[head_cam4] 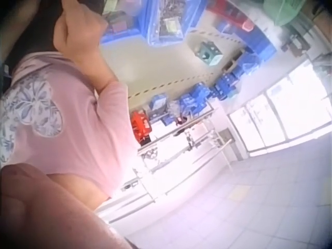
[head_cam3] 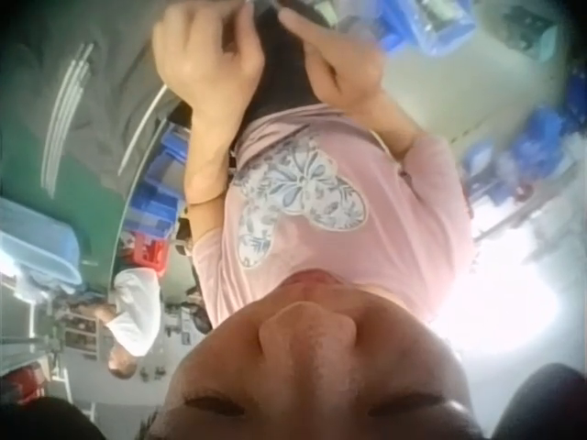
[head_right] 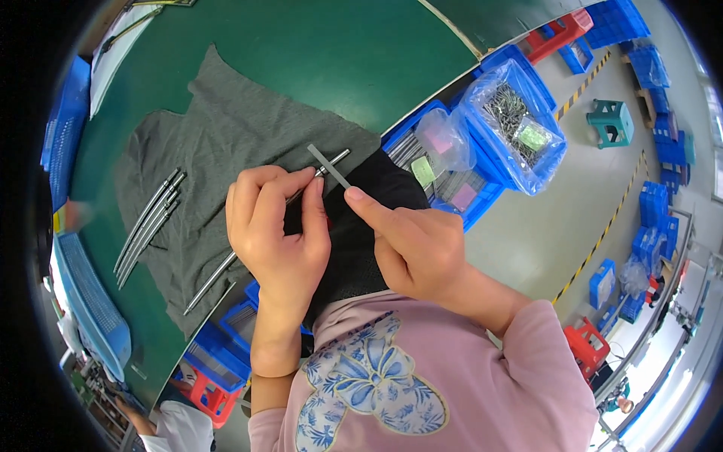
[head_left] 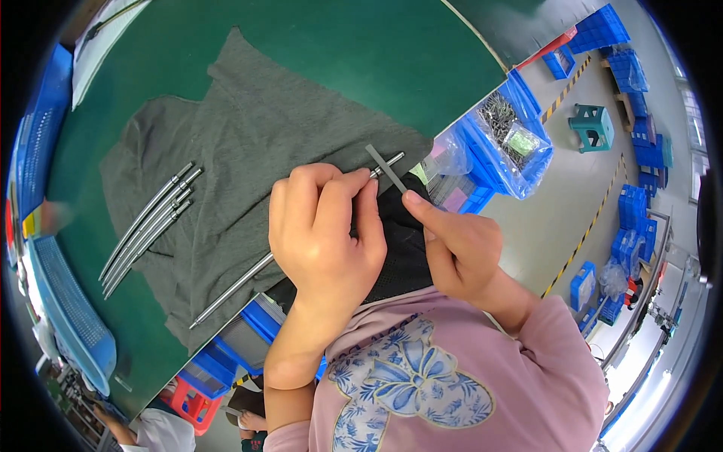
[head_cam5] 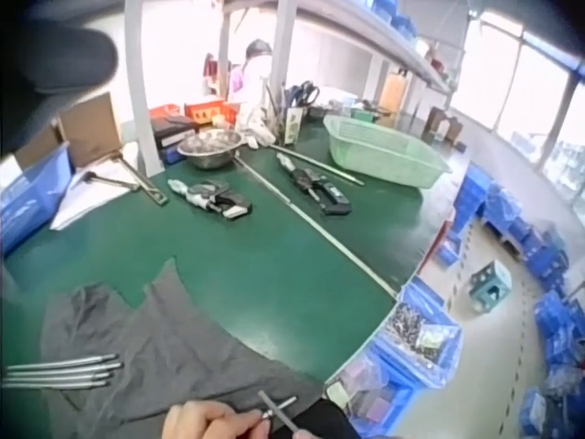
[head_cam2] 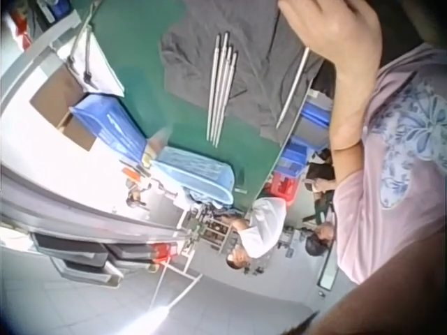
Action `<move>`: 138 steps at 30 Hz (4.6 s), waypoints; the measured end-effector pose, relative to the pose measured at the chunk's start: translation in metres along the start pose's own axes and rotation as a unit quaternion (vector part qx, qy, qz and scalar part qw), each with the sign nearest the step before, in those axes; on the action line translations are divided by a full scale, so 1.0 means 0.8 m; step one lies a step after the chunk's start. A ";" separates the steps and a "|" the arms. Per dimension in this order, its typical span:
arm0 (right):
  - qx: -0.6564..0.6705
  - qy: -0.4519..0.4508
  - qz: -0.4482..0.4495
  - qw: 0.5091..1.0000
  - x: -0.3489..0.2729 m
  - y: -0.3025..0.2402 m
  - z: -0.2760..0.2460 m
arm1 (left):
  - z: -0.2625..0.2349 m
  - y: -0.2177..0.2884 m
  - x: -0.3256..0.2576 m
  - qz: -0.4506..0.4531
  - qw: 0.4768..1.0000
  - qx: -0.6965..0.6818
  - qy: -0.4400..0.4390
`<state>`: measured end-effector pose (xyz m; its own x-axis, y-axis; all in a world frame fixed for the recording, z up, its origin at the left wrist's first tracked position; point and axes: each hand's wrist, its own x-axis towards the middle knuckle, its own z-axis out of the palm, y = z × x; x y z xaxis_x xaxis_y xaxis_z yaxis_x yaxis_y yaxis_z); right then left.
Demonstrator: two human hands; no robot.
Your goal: Assembling metal tubes by inserting small pins and using a hand file to smooth components.
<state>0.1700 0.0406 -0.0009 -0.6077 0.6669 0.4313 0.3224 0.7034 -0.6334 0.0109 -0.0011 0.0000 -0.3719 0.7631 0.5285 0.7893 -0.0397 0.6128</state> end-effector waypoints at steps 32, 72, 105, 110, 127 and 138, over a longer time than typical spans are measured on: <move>-0.148 -0.109 -0.015 0.983 0.015 -0.024 -0.015 | 0.011 -0.004 -0.002 0.020 0.999 -0.004 0.049; -0.085 0.086 -0.093 0.988 -0.001 0.024 0.054 | 0.003 -0.008 0.005 0.051 0.998 0.015 0.019; -0.094 -0.011 -0.029 0.995 -0.005 -0.004 0.012 | 0.009 -0.007 0.001 0.048 0.998 0.013 0.031; -0.073 -0.020 -0.037 0.996 0.023 -0.005 0.012 | 0.008 -0.006 0.000 0.056 0.998 0.015 0.040; -0.147 -0.163 -0.008 0.976 0.034 -0.033 -0.029 | 0.007 -0.007 -0.001 0.053 0.998 0.009 0.033; -0.173 -0.091 -0.059 0.979 0.019 -0.019 -0.014 | 0.009 -0.009 -0.001 0.063 0.997 0.020 0.044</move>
<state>0.1639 0.0427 0.0222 -0.7650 0.5429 0.3464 0.4493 0.8353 -0.3169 0.0090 0.0033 -0.0089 -0.3081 0.6943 0.6504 0.8508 -0.1049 0.5150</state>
